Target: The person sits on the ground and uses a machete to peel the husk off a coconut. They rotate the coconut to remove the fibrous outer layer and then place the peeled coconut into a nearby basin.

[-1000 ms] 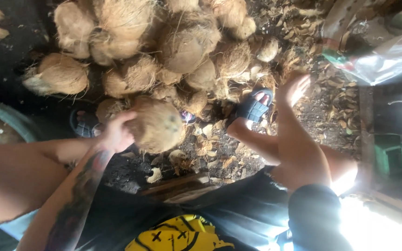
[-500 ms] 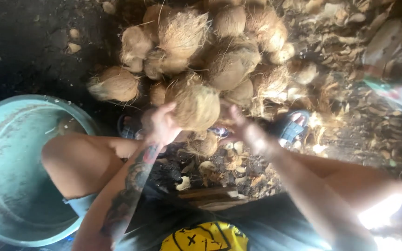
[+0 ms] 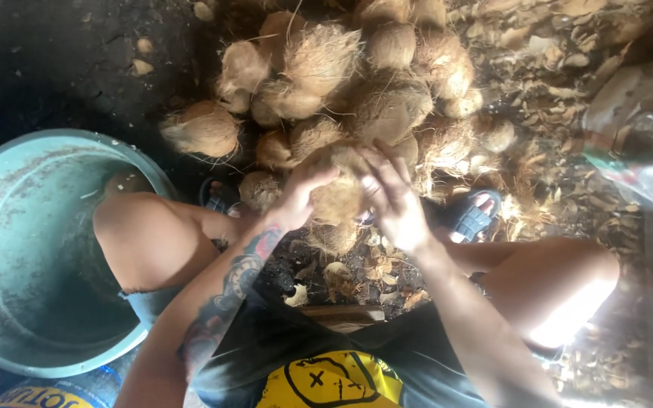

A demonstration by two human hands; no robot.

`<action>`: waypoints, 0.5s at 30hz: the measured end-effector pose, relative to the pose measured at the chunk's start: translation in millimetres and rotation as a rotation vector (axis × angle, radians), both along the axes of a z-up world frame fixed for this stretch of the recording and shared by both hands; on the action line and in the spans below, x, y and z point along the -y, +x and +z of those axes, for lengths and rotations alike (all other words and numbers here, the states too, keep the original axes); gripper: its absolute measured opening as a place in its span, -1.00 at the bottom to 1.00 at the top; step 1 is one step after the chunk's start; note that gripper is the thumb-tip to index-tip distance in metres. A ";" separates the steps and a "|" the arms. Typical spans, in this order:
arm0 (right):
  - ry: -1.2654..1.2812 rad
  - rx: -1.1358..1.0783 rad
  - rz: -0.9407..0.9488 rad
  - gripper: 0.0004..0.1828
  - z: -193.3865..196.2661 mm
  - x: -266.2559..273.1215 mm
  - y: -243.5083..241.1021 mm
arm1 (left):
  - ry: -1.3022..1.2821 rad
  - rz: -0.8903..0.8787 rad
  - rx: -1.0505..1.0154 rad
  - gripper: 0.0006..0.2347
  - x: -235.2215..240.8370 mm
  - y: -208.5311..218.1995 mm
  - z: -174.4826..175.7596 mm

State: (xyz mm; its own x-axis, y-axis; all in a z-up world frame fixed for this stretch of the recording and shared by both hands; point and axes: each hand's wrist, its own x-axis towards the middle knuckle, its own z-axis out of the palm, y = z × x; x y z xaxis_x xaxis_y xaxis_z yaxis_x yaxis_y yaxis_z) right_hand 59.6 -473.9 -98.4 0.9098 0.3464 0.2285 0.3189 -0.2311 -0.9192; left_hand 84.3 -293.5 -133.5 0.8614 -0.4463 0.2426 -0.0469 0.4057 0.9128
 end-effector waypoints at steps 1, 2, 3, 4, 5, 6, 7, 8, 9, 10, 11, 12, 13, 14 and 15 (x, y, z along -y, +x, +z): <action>-0.015 0.131 -0.056 -0.46 0.6 -10.2 1.7 | -0.019 0.095 -0.281 -0.32 3.2 -0.2 27.4; -0.033 0.256 -0.117 -0.38 1.3 -18.2 0.0 | -0.039 0.186 -0.567 -0.33 8.9 -3.1 54.4; -0.034 0.256 -0.121 -0.38 0.7 -20.8 3.8 | -0.038 0.181 -0.568 -0.33 2.0 10.9 27.8; -0.023 0.256 -0.210 -0.55 -0.6 -24.1 5.1 | 0.208 0.218 -0.660 -0.43 -5.6 22.0 0.3; -0.012 0.256 -0.299 -0.72 -1.7 -27.6 6.6 | 0.457 0.251 -0.746 -0.52 -13.1 33.0 -27.3; -0.011 0.257 -0.303 -0.72 -12.6 -27.3 7.4 | 0.460 0.248 -0.743 -0.52 -13.4 22.8 -13.5; -0.065 0.319 -0.347 -0.84 -23.1 -27.3 8.4 | 0.350 0.307 -0.571 -0.47 -14.0 12.8 0.7; -0.120 0.383 -0.389 -0.93 -33.3 -27.6 10.9 | 0.237 0.364 -0.395 -0.40 -14.9 3.8 15.2; -0.118 0.386 -0.391 -0.93 -48.3 -28.7 16.5 | 0.238 0.363 -0.390 -0.40 -14.1 2.6 15.4; -0.142 0.446 -0.428 -0.94 -63.7 -28.3 19.7 | 0.214 0.392 -0.388 -0.36 -12.0 -0.8 14.9; -0.166 0.505 -0.465 -0.85 -79.3 -27.9 23.0 | 0.190 0.420 -0.386 -0.32 -9.9 -4.0 14.1; -0.166 0.504 -0.467 -0.85 -69.5 -33.8 26.0 | 0.191 0.419 -0.386 -0.32 -7.3 -6.4 9.9; -0.129 0.448 -0.536 -0.85 -59.8 -39.8 29.1 | 0.208 0.475 -0.400 -0.31 -4.9 -8.7 5.6; -0.091 0.392 -0.606 -0.85 -50.0 -45.5 32.3 | 0.226 0.530 -0.415 -0.31 -2.2 -10.8 1.4; -0.091 0.392 -0.609 -0.85 -34.8 -48.5 31.4 | 0.227 0.527 -0.414 -0.31 -0.9 -12.7 -1.0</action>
